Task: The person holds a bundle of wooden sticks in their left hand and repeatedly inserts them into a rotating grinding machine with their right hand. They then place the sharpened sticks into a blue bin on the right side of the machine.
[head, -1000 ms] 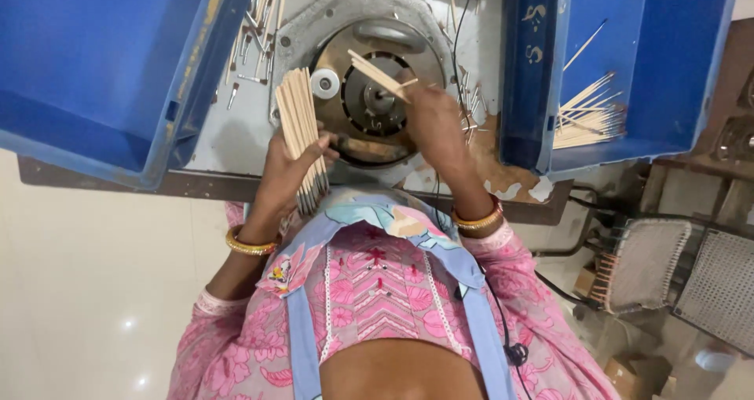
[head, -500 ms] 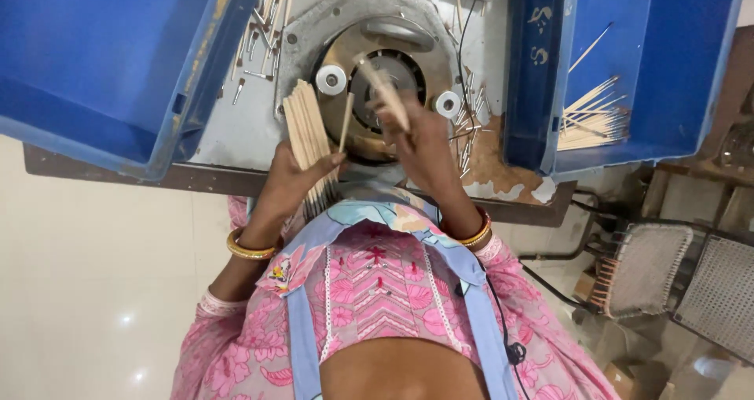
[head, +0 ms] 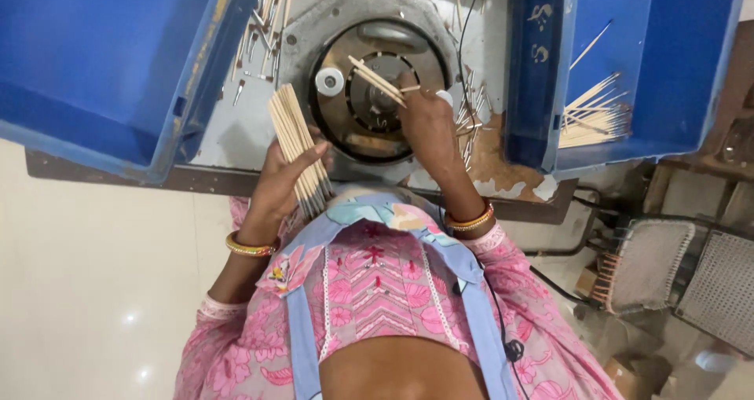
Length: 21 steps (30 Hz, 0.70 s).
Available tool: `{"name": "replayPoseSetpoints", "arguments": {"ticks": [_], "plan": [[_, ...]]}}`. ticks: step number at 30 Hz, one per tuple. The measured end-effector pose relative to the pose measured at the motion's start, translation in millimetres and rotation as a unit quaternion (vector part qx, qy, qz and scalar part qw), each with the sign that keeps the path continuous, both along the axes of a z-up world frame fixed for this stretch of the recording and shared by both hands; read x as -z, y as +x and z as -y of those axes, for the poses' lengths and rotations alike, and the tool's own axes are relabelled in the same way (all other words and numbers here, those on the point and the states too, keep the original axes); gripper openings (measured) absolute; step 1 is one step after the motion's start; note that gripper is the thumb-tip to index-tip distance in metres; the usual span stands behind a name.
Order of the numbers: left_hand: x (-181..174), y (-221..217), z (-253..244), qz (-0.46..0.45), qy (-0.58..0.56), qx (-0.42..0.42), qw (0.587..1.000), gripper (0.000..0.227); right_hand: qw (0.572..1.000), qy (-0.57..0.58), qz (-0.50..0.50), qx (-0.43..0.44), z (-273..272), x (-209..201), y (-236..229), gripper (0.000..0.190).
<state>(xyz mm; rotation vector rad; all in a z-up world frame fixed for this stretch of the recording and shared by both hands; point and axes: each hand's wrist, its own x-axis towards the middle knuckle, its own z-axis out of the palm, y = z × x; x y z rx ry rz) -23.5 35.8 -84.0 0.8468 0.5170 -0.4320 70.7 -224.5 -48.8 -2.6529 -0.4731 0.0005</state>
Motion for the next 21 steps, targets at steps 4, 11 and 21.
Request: {"name": "replayPoseSetpoints", "arguments": {"ticks": [4, 11, 21], "plan": [[14.0, -2.3, 6.6, 0.029, -0.018, 0.018, 0.999, 0.036, 0.997, -0.039, -0.052, 0.032, 0.4, 9.1, 8.5, 0.040], [-20.4, 7.4, 24.5, 0.030, -0.034, 0.049, 0.998, 0.040, 0.908, 0.332, -0.255, 0.011, 7.4, -26.5, -7.3, 0.024], [-56.0, 20.4, 37.6, 0.127, 0.040, 0.041, 0.990, 0.036, 0.695, 0.606, -0.388, 0.022, -15.1, -40.2, 3.6, 0.030]]}}
